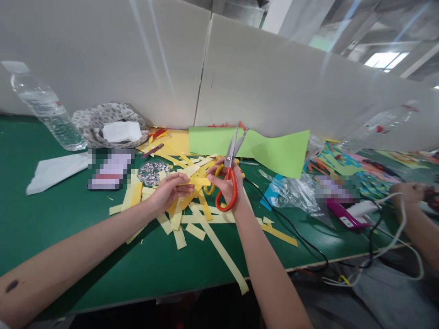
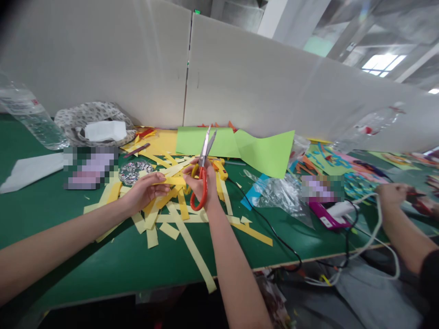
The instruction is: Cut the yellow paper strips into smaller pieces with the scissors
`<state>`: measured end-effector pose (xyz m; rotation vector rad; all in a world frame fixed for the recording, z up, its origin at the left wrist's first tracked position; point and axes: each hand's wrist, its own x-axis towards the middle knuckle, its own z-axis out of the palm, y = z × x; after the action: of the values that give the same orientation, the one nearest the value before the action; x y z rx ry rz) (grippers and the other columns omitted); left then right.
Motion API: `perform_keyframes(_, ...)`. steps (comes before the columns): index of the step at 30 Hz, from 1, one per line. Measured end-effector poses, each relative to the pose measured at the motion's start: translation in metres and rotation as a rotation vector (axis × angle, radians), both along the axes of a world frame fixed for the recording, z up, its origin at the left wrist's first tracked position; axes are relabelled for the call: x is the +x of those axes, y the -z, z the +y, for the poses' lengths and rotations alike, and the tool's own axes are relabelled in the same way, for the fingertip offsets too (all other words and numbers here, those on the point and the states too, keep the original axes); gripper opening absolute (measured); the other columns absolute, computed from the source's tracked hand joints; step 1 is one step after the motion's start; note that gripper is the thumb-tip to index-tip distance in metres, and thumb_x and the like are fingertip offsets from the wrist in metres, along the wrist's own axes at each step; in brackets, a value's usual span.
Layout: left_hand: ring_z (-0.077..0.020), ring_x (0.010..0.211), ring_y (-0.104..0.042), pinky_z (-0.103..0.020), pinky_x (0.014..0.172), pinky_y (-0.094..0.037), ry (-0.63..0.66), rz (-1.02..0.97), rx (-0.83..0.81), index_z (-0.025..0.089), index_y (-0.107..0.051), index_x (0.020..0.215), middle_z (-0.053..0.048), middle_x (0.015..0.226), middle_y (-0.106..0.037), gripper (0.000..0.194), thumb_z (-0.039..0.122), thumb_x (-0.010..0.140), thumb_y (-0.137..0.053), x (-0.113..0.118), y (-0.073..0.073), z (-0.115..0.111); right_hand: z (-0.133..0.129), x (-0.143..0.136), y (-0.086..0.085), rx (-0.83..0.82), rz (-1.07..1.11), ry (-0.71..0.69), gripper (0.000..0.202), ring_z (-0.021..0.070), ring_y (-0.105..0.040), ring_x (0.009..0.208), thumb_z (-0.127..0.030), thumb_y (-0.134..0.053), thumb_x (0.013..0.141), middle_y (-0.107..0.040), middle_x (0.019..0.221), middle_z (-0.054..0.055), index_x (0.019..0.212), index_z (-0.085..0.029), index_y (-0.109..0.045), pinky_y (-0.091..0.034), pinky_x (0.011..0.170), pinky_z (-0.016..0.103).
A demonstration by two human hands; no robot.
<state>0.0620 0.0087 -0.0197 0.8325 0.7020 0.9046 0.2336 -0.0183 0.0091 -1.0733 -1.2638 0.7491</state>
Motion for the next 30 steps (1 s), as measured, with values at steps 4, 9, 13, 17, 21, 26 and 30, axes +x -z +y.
perform_keyframes(4, -0.0117, 0.063, -0.065, -0.02, 0.065, -0.052, -0.071, -0.031, -0.067, 0.013, -0.06, 0.077, -0.005, 0.064, -0.069, 0.01, 0.017, 0.07, -0.066, -0.001, 0.004, 0.005, -0.005, 0.001, -0.006, -0.072, -0.038, -0.172, 0.036, 0.0148, -0.061, 0.07, -0.017, -0.068, 0.059, -0.06, 0.07, -0.004, 0.088, -0.023, -0.048, -0.049, 0.07, 0.033)
perform_keyframes(9, -0.0077, 0.058, -0.061, -0.019, 0.065, -0.051, -0.068, -0.092, -0.073, 0.014, -0.059, 0.072, -0.001, 0.062, -0.065, 0.014, 0.025, 0.073, -0.068, -0.001, 0.001, 0.004, -0.007, -0.003, -0.005, -0.103, -0.099, -0.265, 0.034, 0.0159, -0.061, 0.071, -0.015, -0.067, 0.061, -0.062, 0.074, -0.002, 0.089, -0.023, -0.049, -0.05, 0.07, 0.034)
perform_keyframes(13, -0.0086, 0.063, -0.062, -0.02, 0.064, -0.051, -0.023, -0.055, -0.023, 0.013, -0.062, 0.082, -0.001, 0.066, -0.064, 0.016, 0.025, 0.073, -0.069, 0.001, -0.001, 0.0, -0.004, -0.011, 0.0, -0.055, -0.063, -0.169, 0.036, 0.0165, -0.062, 0.071, -0.015, -0.068, 0.06, -0.06, 0.073, -0.003, 0.088, -0.024, -0.047, -0.051, 0.071, 0.034)
perform_keyframes(17, -0.0092, 0.071, -0.063, -0.02, 0.067, -0.051, -0.011, -0.041, 0.032, 0.014, -0.062, 0.079, -0.001, 0.074, -0.064, 0.016, 0.02, 0.069, -0.072, 0.002, 0.0, 0.0, -0.003, -0.017, 0.003, 0.003, -0.037, -0.134, 0.031, 0.0125, -0.06, 0.069, -0.013, -0.063, 0.064, -0.059, 0.072, -0.005, 0.087, -0.024, -0.047, -0.051, 0.074, 0.032)
perform_keyframes(21, -0.0095, 0.072, -0.063, -0.021, 0.067, -0.052, -0.015, -0.046, -0.004, 0.015, -0.061, 0.081, -0.001, 0.075, -0.064, 0.017, 0.02, 0.069, -0.071, 0.002, 0.001, 0.001, -0.003, -0.018, 0.003, 0.037, -0.003, -0.136, 0.031, 0.0107, -0.06, 0.071, -0.013, -0.061, 0.066, -0.058, 0.074, -0.006, 0.089, -0.025, -0.045, -0.051, 0.075, 0.03)
perform_keyframes(26, -0.0094, 0.072, -0.063, -0.019, 0.067, -0.05, 0.055, -0.015, 0.062, 0.013, -0.062, 0.077, -0.003, 0.073, -0.066, 0.015, 0.021, 0.069, -0.072, 0.001, 0.005, 0.003, -0.002, -0.017, 0.008, 0.058, -0.099, -0.084, 0.03, 0.0125, -0.06, 0.071, -0.013, -0.061, 0.067, -0.057, 0.076, -0.005, 0.09, -0.025, -0.046, -0.051, 0.074, 0.032)
perform_keyframes(30, -0.0093, 0.071, -0.063, -0.02, 0.07, -0.049, 0.063, 0.014, 0.109, 0.013, -0.062, 0.07, 0.0, 0.069, -0.065, 0.015, 0.022, 0.067, -0.073, 0.001, 0.01, 0.003, -0.001, -0.017, 0.013, 0.042, -0.205, -0.071, 0.029, 0.0134, -0.059, 0.067, -0.013, -0.06, 0.068, -0.058, 0.077, -0.004, 0.09, -0.026, -0.046, -0.052, 0.071, 0.032)
